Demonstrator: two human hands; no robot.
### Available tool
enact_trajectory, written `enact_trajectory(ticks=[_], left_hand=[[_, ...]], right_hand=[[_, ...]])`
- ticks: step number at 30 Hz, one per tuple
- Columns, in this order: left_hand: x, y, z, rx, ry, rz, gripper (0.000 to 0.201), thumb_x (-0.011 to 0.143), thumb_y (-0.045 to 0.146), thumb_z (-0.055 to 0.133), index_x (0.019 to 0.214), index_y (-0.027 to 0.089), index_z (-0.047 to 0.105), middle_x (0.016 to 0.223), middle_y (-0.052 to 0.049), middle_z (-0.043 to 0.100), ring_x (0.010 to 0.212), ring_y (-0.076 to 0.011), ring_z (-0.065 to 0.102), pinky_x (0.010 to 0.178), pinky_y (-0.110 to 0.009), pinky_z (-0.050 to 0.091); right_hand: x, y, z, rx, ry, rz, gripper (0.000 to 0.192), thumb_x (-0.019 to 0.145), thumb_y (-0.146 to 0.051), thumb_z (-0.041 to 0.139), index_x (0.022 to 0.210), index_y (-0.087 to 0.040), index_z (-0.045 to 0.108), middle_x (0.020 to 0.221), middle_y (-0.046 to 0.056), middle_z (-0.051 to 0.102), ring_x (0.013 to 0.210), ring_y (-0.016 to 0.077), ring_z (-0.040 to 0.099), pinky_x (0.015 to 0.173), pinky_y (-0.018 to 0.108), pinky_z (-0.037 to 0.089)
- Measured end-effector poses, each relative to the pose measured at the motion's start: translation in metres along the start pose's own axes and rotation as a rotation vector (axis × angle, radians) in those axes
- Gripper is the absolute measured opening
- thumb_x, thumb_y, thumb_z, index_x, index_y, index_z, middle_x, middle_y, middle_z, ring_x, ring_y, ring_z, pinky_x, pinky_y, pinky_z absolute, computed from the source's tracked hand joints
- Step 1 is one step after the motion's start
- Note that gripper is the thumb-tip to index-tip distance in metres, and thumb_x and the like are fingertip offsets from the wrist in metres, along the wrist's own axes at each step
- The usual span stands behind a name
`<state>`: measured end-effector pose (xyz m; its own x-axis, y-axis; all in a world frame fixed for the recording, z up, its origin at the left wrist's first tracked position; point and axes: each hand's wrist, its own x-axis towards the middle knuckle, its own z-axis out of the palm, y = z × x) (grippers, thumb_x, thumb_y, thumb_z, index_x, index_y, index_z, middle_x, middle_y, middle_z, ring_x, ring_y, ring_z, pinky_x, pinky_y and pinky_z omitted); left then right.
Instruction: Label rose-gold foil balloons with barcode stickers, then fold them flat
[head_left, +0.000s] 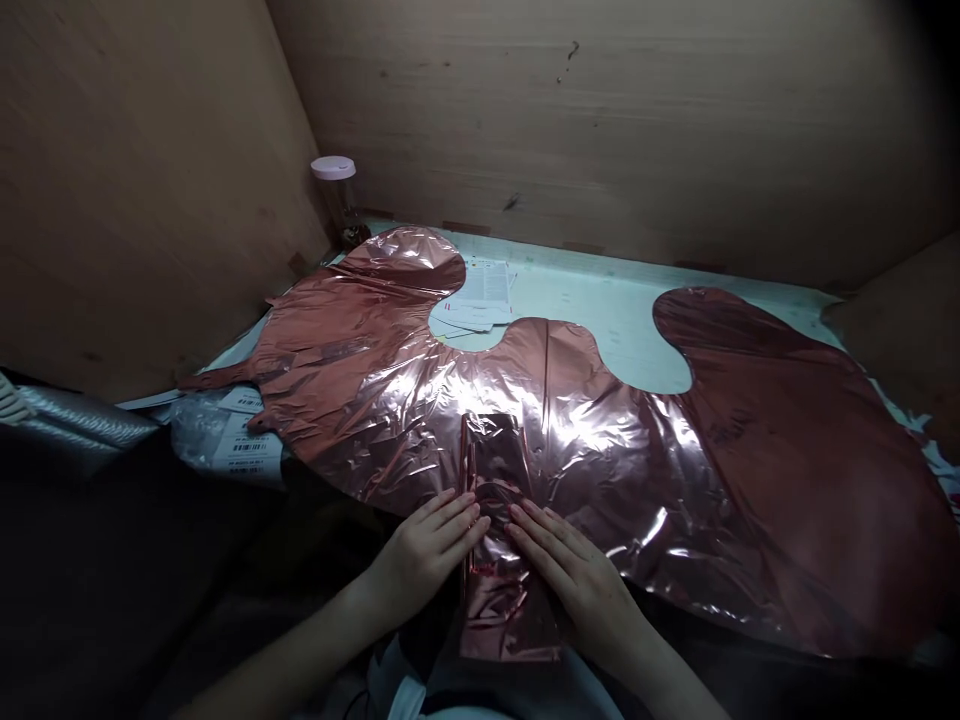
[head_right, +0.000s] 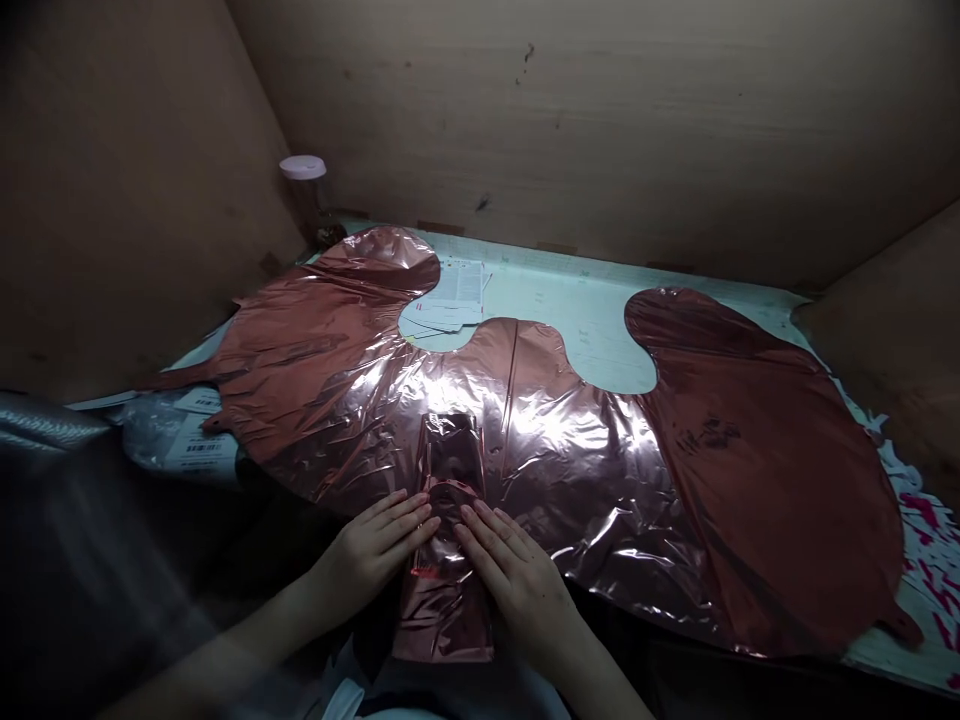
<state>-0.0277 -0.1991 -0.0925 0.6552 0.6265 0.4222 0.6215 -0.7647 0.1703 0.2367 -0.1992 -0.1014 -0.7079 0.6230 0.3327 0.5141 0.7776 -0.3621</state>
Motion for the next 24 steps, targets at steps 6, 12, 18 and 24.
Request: enact_trajectory(ticks=[6, 12, 18, 24], left_hand=[[0.018, 0.007, 0.01, -0.173, 0.166, -0.611, 0.019, 0.095, 0.024, 0.054, 0.084, 0.019, 0.068, 0.078, -0.002, 0.069, 0.082, -0.0201, 0.06, 0.075, -0.036, 0.044], [0.041, 0.007, 0.028, -0.079, 0.26, -0.947, 0.018, 0.09, 0.021, 0.06, 0.108, 0.018, 0.062, 0.077, -0.002, 0.068, 0.082, -0.0234, 0.063, 0.077, -0.038, 0.044], [0.05, 0.003, 0.031, -0.085, 0.192, -1.001, 0.023, 0.087, 0.019, 0.061, 0.11, 0.018, 0.055, 0.076, -0.002, 0.067, 0.086, -0.0252, 0.064, 0.081, -0.04, 0.044], [0.051, 0.006, 0.031, -0.078, 0.152, -0.985, 0.013, 0.092, 0.023, 0.053, 0.103, 0.018, 0.057, 0.082, -0.006, 0.067, 0.083, -0.0261, 0.062, 0.079, -0.043, 0.045]], right_hand=[[0.043, 0.009, 0.009, 0.242, 0.266, 0.416, 0.025, 0.099, -0.03, 0.044, 0.097, -0.019, 0.066, 0.093, 0.008, 0.074, 0.085, 0.0195, 0.069, 0.072, 0.03, 0.055], [0.081, 0.015, 0.017, 0.073, 0.245, 0.778, 0.026, 0.098, -0.036, 0.046, 0.096, -0.015, 0.062, 0.069, 0.005, 0.068, 0.059, 0.0219, 0.066, 0.055, 0.03, 0.047], [0.103, 0.014, 0.028, -0.338, 0.176, 0.574, 0.047, 0.095, -0.015, 0.043, 0.14, -0.019, 0.05, 0.143, 0.018, 0.05, 0.125, 0.0339, 0.053, 0.097, 0.048, 0.047], [0.115, 0.028, 0.049, -0.311, 0.017, 0.321, 0.055, 0.101, -0.031, 0.035, 0.154, -0.022, 0.029, 0.159, 0.007, 0.033, 0.148, 0.0302, 0.022, 0.117, 0.052, 0.027]])
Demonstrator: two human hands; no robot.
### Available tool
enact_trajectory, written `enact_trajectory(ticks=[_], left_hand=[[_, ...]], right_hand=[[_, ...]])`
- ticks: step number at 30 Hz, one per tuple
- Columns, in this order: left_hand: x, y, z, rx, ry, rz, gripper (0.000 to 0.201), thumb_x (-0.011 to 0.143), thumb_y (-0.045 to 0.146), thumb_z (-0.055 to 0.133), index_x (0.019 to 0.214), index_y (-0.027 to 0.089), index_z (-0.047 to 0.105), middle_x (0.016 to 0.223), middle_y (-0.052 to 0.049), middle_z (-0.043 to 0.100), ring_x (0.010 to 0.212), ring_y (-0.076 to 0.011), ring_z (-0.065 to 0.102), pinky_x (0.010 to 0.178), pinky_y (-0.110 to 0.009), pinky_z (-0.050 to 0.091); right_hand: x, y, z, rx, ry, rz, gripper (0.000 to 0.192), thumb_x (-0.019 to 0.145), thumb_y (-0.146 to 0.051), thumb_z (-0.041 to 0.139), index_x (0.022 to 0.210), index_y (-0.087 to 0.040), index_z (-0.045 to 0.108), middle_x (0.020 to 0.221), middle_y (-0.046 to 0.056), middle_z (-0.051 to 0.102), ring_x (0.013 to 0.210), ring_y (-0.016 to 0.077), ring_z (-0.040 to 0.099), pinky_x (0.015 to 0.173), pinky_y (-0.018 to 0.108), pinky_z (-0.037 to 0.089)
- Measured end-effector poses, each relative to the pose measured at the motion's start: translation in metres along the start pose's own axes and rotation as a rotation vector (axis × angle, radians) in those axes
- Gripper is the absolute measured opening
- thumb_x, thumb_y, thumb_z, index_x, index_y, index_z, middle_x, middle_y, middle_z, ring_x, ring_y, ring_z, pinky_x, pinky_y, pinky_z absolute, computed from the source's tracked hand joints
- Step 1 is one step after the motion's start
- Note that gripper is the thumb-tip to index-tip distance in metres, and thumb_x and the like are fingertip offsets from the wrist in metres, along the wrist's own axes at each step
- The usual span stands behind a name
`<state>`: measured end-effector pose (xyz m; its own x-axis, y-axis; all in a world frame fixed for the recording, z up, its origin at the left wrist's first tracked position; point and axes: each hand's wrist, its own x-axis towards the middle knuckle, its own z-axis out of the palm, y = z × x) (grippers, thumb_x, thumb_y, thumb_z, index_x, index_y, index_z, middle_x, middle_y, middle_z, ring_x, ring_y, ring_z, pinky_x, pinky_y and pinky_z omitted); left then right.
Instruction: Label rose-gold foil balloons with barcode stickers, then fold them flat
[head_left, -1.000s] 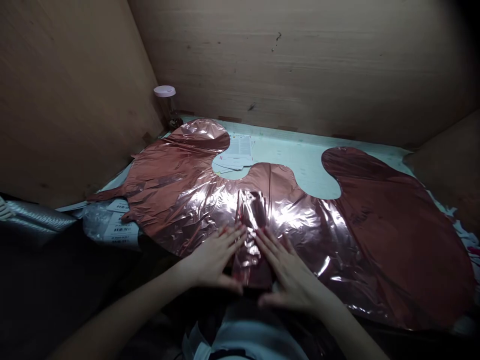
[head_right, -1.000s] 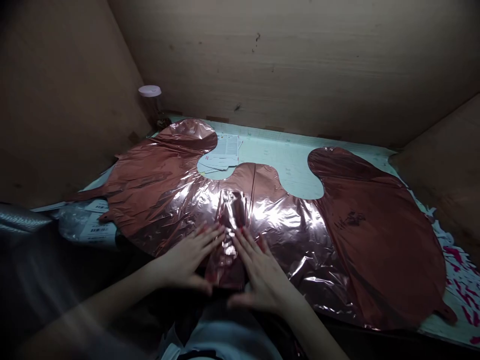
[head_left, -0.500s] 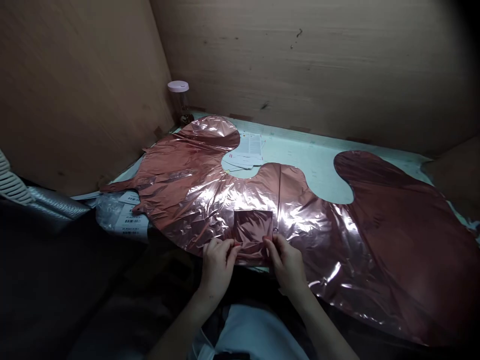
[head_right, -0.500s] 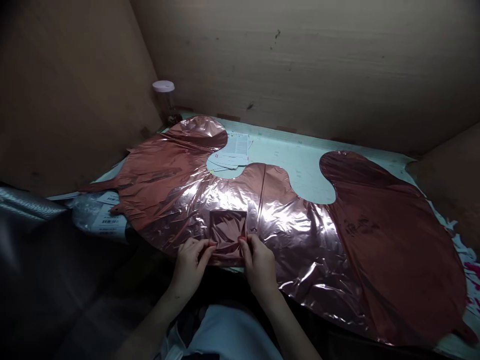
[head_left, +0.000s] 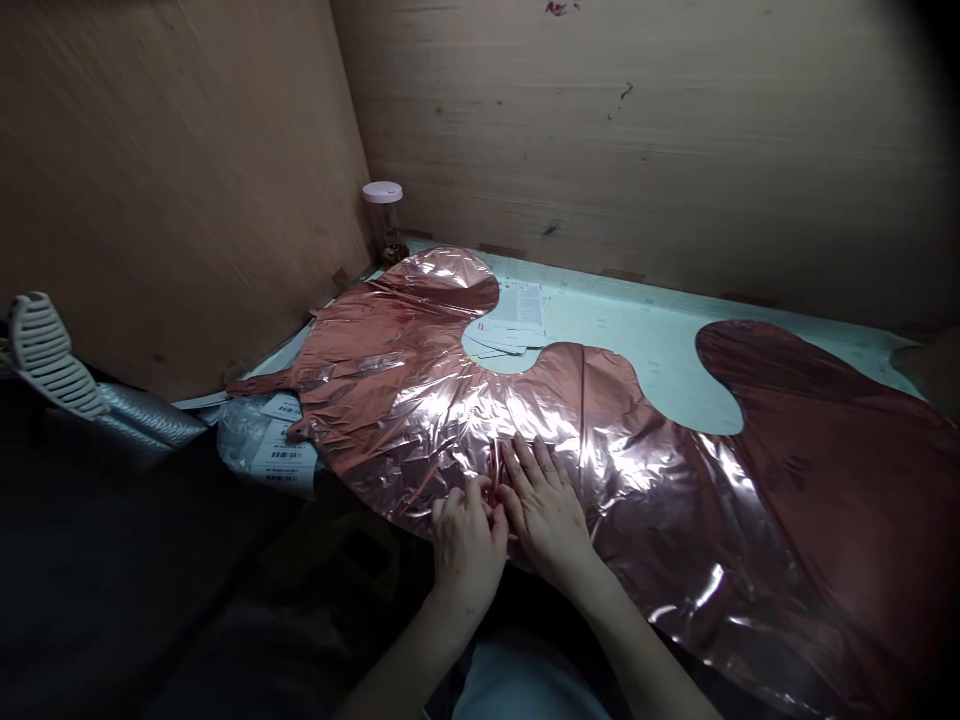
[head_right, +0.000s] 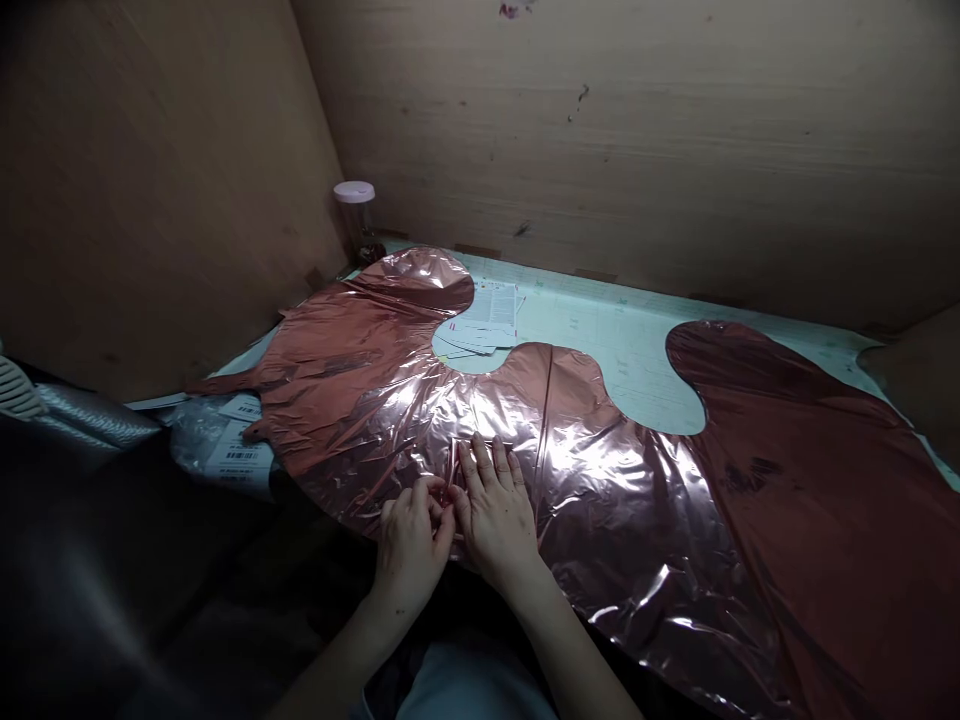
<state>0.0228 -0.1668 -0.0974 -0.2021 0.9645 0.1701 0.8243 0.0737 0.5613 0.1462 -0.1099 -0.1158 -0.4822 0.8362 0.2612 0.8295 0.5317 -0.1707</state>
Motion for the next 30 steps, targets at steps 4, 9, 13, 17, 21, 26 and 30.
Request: enact_trajectory(ticks=[4, 9, 13, 17, 21, 26, 30], left_hand=[[-0.006, -0.002, 0.001, 0.134, 0.054, 0.099, 0.029, 0.093, 0.019, 0.046, 0.119, 0.018, 0.059, 0.101, -0.012, 0.067, 0.094, -0.0292, 0.06, 0.082, -0.047, 0.046], [0.01, -0.02, -0.014, 0.201, -0.128, 0.423, 0.072, 0.083, 0.016, 0.051, 0.152, 0.019, 0.031, 0.154, -0.009, 0.039, 0.141, -0.0336, 0.032, 0.115, -0.057, 0.025], [0.033, -0.029, -0.035, 0.177, -0.257, 0.353, 0.071, 0.08, 0.03, 0.056, 0.147, 0.013, 0.04, 0.154, -0.009, 0.04, 0.141, -0.0354, 0.031, 0.118, -0.058, 0.023], [0.046, -0.028, -0.04, 0.169, -0.266, 0.391, 0.071, 0.077, 0.018, 0.053, 0.146, 0.01, 0.04, 0.153, -0.011, 0.041, 0.143, -0.0327, 0.031, 0.118, -0.056, 0.028], [0.043, -0.032, -0.029, 0.152, -0.116, 0.474, 0.056, 0.087, 0.014, 0.044, 0.143, 0.013, 0.042, 0.15, -0.012, 0.044, 0.142, -0.0289, 0.035, 0.115, -0.053, 0.035], [0.037, -0.083, -0.04, 0.339, 0.293, 0.28, 0.062, 0.09, 0.035, 0.053, 0.148, 0.021, 0.034, 0.148, -0.019, 0.042, 0.138, -0.0425, 0.037, 0.107, -0.066, 0.035], [0.048, -0.144, -0.064, 0.471, 0.557, -0.091, 0.071, 0.087, 0.06, 0.046, 0.151, 0.035, 0.027, 0.141, -0.013, 0.048, 0.12, -0.049, 0.052, 0.089, -0.068, 0.047]], right_hand=[[-0.001, -0.004, 0.007, -0.016, 0.05, 0.05, 0.062, 0.097, -0.025, 0.038, 0.157, -0.028, 0.019, 0.161, 0.004, 0.029, 0.148, 0.0345, 0.022, 0.114, 0.056, 0.031], [0.0, -0.013, 0.003, -0.02, 0.031, -0.059, 0.077, 0.088, -0.016, 0.044, 0.158, -0.02, 0.011, 0.162, 0.007, 0.024, 0.148, 0.0358, 0.02, 0.116, 0.058, 0.026], [0.003, -0.012, -0.004, -0.029, -0.023, -0.06, 0.076, 0.084, -0.021, 0.049, 0.156, -0.021, 0.025, 0.162, 0.005, 0.026, 0.148, 0.0359, 0.019, 0.118, 0.059, 0.022], [0.002, -0.022, -0.006, -0.025, -0.035, -0.048, 0.074, 0.083, -0.028, 0.053, 0.153, -0.016, 0.033, 0.161, 0.009, 0.027, 0.148, 0.0399, 0.017, 0.116, 0.062, 0.022], [-0.001, -0.026, 0.003, -0.04, -0.022, -0.043, 0.078, 0.084, -0.038, 0.055, 0.154, -0.015, 0.031, 0.162, 0.012, 0.023, 0.147, 0.0449, 0.013, 0.114, 0.067, 0.021], [0.051, 0.075, 0.006, -0.133, -0.187, 0.172, 0.074, 0.094, -0.061, 0.036, 0.157, -0.025, 0.019, 0.163, 0.007, 0.021, 0.15, 0.0384, 0.01, 0.116, 0.061, 0.02], [0.146, 0.195, -0.001, -0.196, -0.237, 0.365, 0.07, 0.1, -0.056, 0.023, 0.157, -0.017, 0.018, 0.164, 0.011, 0.017, 0.15, 0.036, 0.009, 0.119, 0.056, 0.013]])
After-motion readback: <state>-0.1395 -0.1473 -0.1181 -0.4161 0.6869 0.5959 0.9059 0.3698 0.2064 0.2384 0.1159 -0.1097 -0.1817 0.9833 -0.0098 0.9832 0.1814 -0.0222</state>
